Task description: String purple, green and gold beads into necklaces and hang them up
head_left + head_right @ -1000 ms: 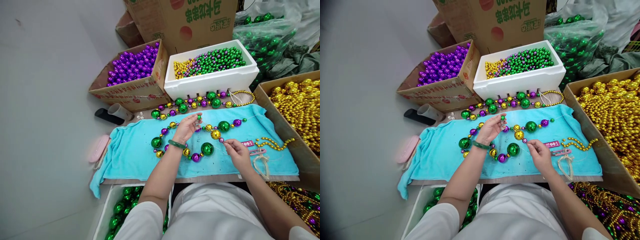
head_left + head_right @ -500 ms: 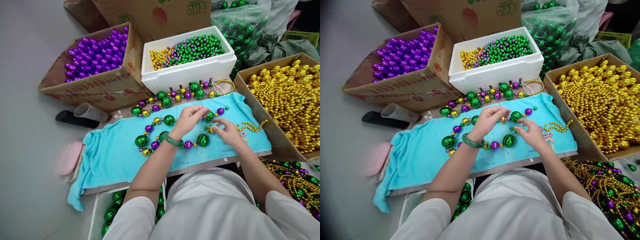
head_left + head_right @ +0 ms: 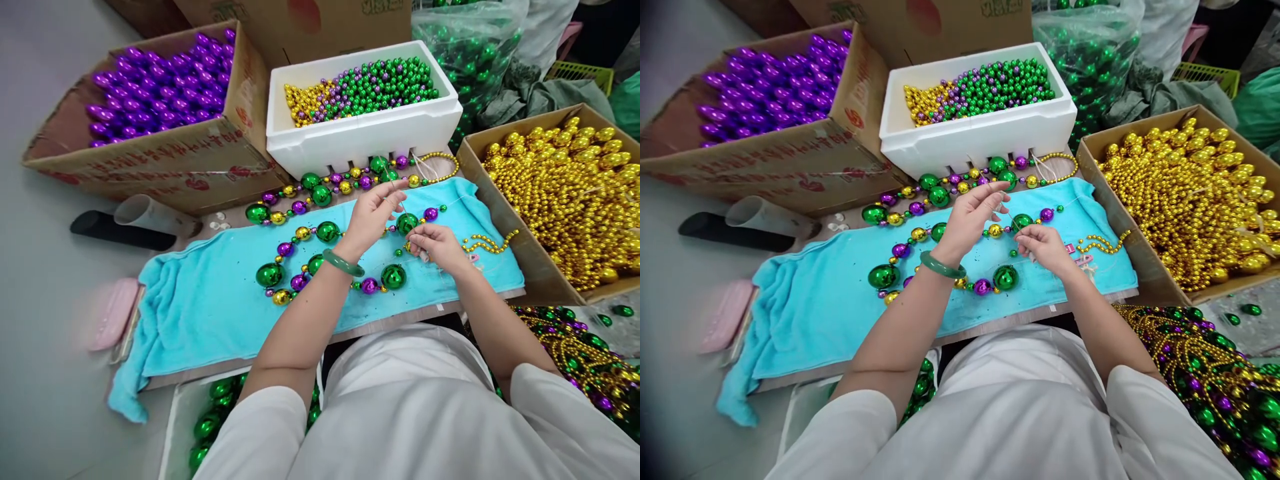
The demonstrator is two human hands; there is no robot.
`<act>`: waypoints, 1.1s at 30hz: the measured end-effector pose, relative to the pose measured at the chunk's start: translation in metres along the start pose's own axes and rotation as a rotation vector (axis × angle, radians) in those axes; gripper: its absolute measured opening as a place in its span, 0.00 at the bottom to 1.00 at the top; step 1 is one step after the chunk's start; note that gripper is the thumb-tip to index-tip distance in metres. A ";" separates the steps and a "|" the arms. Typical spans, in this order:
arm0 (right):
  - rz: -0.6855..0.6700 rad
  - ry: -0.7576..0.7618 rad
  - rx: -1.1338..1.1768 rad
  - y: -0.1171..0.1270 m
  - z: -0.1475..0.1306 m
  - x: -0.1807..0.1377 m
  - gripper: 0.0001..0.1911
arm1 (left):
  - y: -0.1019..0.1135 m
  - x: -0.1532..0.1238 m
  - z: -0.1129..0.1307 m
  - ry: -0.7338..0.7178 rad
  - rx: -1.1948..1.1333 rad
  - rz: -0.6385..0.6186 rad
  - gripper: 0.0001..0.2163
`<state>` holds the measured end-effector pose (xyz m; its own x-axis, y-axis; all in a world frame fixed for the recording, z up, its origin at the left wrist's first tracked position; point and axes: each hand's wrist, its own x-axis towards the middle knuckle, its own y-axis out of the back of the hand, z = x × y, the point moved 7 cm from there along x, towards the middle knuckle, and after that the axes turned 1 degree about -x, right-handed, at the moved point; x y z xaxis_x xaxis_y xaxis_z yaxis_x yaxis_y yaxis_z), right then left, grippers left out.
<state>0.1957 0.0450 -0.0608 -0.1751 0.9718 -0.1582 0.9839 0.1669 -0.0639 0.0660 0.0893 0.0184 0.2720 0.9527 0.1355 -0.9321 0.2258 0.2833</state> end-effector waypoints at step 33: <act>-0.193 0.254 -1.365 0.046 -0.022 0.043 0.12 | 0.064 -0.065 -0.003 0.207 -0.246 -0.120 0.06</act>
<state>0.2343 0.0981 -0.0487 -0.4432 0.8939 -0.0669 0.2296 0.1854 0.9555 -0.0117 0.0424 0.0251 0.3528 0.9316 -0.0873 -0.9329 0.3574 0.0442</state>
